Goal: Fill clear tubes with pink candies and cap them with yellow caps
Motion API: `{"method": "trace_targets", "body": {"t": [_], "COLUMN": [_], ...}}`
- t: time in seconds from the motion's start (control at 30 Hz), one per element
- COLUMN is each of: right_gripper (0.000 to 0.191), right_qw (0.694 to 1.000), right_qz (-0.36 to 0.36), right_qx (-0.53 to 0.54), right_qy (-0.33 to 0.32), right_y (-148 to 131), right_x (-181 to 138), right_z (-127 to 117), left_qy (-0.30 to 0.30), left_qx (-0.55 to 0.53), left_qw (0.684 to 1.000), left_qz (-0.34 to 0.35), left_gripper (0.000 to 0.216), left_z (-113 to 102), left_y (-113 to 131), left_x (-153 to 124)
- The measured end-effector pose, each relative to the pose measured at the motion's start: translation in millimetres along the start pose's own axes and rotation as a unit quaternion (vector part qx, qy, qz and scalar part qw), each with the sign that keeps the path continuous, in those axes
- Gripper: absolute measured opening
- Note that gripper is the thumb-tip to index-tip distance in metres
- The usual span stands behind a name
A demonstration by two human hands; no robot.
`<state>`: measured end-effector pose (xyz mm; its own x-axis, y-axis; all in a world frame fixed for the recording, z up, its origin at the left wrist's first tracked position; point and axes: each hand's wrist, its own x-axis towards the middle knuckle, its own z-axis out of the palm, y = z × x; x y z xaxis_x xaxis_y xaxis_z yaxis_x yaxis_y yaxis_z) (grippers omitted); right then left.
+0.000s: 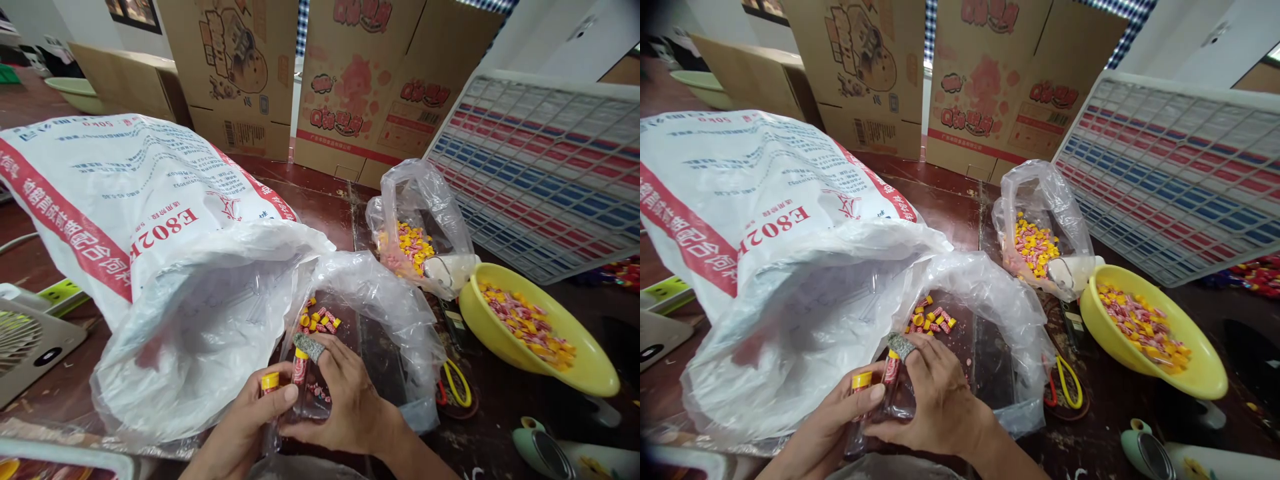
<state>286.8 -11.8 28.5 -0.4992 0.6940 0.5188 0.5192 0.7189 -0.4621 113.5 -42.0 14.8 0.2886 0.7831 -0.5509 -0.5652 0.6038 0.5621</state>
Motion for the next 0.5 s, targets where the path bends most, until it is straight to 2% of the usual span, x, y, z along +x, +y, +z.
{"method": "trace_targets", "body": {"t": [0.07,0.2,0.27,0.37,0.43,0.47,0.5], "right_gripper": [0.067,0.061,0.058,0.057,0.067,0.079,0.084], "right_qw": [0.999,0.997,0.996,0.997,0.991,0.988,0.988], "right_qz": [-0.015,-0.053,-0.064,-0.074,-0.102,-0.107,-0.091], "right_qx": [-0.016,-0.029,-0.031,-0.006,0.011,0.004,0.003], "right_qy": [0.029,0.053,0.059,-0.008,-0.088,-0.114,-0.125], "right_y": [0,3,3,-3,0,9,24], "right_x": [-1,1,6,11,4,-4,-13], "right_z": [2,10,16,20,16,12,8], "left_qy": [-0.007,-0.08,-0.097,-0.099,-0.072,-0.023,0.056], "left_qx": [-0.006,-0.009,0.011,0.049,0.132,0.222,0.333], "left_qw": [1.0,0.997,0.995,0.99,0.981,0.963,0.924], "left_qz": [0.011,0.022,0.038,0.086,0.124,0.154,0.182], "left_gripper": [0.04,0.03,0.027,0.029,0.027,0.026,0.026], "left_z": [-2,-3,-2,-3,-14,-25,-41], "left_y": [-1,2,4,5,8,12,19], "left_x": [0,3,3,-6,-19,-27,-39]}}
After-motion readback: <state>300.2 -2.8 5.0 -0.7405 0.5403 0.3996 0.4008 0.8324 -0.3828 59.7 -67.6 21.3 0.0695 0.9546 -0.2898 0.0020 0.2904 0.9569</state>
